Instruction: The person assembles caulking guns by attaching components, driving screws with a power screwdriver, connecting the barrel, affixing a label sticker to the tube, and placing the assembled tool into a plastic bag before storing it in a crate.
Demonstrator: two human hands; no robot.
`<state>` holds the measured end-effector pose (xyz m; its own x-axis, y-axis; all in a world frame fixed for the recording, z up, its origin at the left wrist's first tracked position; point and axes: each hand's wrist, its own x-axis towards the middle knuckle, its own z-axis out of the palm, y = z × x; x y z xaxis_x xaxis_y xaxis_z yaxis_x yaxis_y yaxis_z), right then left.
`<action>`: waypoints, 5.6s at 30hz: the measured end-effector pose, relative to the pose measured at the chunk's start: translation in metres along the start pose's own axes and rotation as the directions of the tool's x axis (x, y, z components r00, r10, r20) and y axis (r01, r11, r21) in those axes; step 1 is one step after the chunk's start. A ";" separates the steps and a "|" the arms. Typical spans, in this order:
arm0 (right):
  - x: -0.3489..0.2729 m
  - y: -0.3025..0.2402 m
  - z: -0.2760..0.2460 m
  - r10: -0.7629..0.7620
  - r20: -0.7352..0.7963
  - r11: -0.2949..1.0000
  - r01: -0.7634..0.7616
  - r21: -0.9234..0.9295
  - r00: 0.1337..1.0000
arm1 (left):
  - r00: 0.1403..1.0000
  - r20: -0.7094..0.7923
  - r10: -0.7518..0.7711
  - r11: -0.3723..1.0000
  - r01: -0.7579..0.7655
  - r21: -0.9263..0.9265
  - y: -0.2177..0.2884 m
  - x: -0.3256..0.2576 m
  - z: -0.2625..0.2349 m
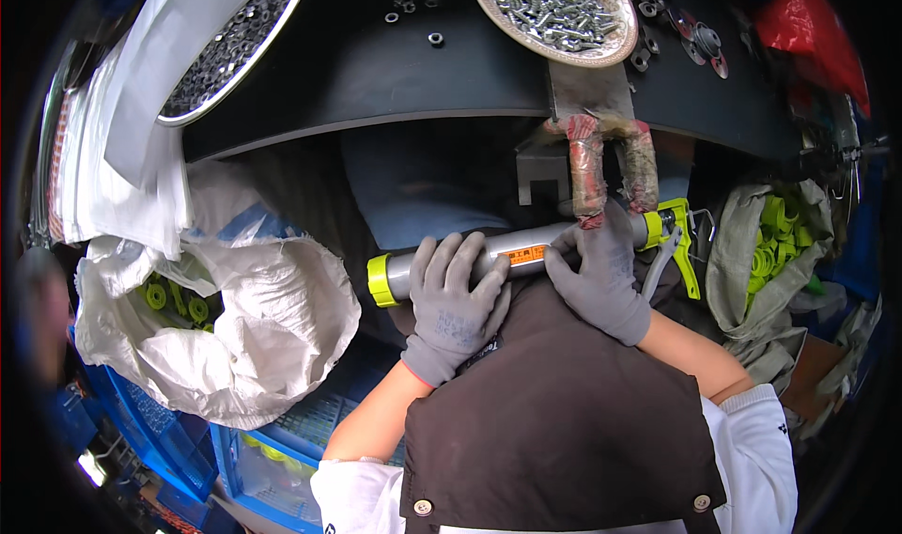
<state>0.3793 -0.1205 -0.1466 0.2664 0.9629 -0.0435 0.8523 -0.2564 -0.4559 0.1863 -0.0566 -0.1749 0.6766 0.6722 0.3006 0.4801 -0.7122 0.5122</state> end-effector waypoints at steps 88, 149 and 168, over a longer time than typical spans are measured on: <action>0.091 -0.099 -0.116 -0.314 0.742 0.923 0.009 0.384 0.593 | 0.571 -0.455 -0.683 0.705 0.679 -0.206 -0.211 0.021 -0.217; 0.114 -0.142 -0.111 -0.946 -0.172 0.314 0.908 -0.278 0.275 | 0.672 -0.668 0.321 0.794 0.193 0.576 0.086 -0.008 -0.205; 0.100 -0.187 -0.063 -0.994 -0.005 0.109 0.991 0.075 0.110 | -0.384 -0.430 -0.817 0.428 0.096 -0.899 0.099 -0.464 -0.252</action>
<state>0.2748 0.0188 -0.0100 -0.8156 0.3599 0.4530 0.3231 0.9328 -0.1594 -0.2204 -0.3881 -0.0603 -0.8921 0.4110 -0.1879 -0.2313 -0.0581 0.9711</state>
